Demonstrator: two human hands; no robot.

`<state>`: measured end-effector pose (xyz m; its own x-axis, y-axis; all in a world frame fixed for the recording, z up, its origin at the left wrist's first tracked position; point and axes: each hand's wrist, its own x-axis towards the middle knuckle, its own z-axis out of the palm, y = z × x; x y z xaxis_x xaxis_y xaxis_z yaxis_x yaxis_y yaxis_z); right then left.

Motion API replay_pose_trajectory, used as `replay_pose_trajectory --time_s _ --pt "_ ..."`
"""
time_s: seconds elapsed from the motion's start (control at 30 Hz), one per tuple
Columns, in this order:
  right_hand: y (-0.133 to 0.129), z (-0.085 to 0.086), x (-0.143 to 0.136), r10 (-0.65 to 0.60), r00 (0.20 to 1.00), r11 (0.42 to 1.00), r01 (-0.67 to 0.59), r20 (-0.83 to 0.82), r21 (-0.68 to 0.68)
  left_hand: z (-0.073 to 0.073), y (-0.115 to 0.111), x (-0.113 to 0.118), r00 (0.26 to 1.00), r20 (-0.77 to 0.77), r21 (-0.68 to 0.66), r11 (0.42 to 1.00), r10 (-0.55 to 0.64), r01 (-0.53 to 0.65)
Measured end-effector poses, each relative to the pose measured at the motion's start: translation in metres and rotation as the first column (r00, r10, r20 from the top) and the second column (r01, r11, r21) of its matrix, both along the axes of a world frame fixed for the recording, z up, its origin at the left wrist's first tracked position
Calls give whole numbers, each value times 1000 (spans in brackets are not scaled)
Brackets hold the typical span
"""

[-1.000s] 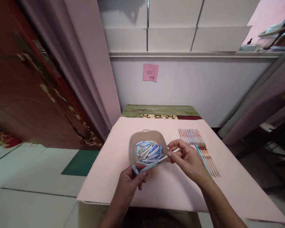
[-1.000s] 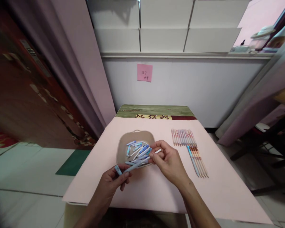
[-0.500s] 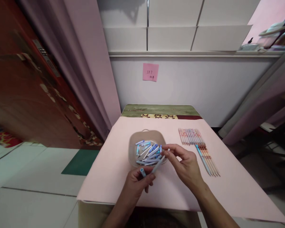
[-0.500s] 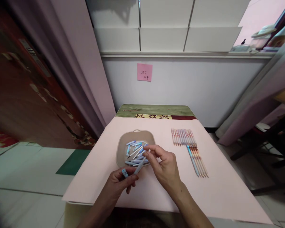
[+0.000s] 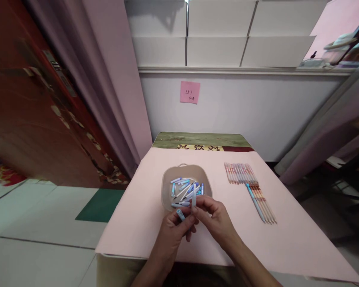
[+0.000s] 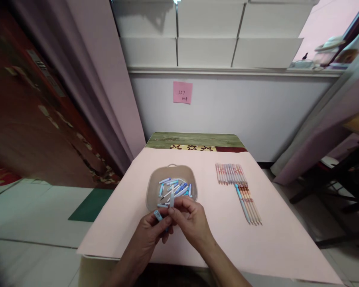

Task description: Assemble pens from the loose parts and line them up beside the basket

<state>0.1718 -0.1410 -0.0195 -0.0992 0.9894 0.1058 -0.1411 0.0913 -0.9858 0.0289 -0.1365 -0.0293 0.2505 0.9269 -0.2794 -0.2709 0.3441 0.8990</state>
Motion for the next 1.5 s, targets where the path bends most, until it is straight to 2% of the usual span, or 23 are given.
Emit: replay_pose_trajectory --time_s 0.1,0.2,0.3,0.4,0.67,0.87,1.1,1.5 --pt "3 1 2 -44 993 997 38 -106 -61 -1 -1 -2 1000 7 26 999 24 -24" --pt "7 4 11 -100 990 991 89 -103 -101 1 -1 -7 991 84 26 994 101 -103" --pt "8 5 19 -33 991 988 13 -129 -153 4 0 -12 979 132 5 987 157 -159" --pt "9 2 20 21 990 984 -44 -137 -172 5 1 -14 986 101 27 990 132 -135" --pt "11 -3 23 -12 1000 993 9 -23 -121 9 4 -14 993 1 40 993 115 -115" --pt "9 -3 37 -128 989 974 139 73 -178 7 7 -18 990 -40 66 989 135 -132" --pt "10 -2 45 -255 967 957 253 5 -143 2 9 -21 989 -43 102 986 140 -135" --pt "6 7 45 -161 973 979 179 167 -98 9 4 -23 989 -35 86 986 143 -140"
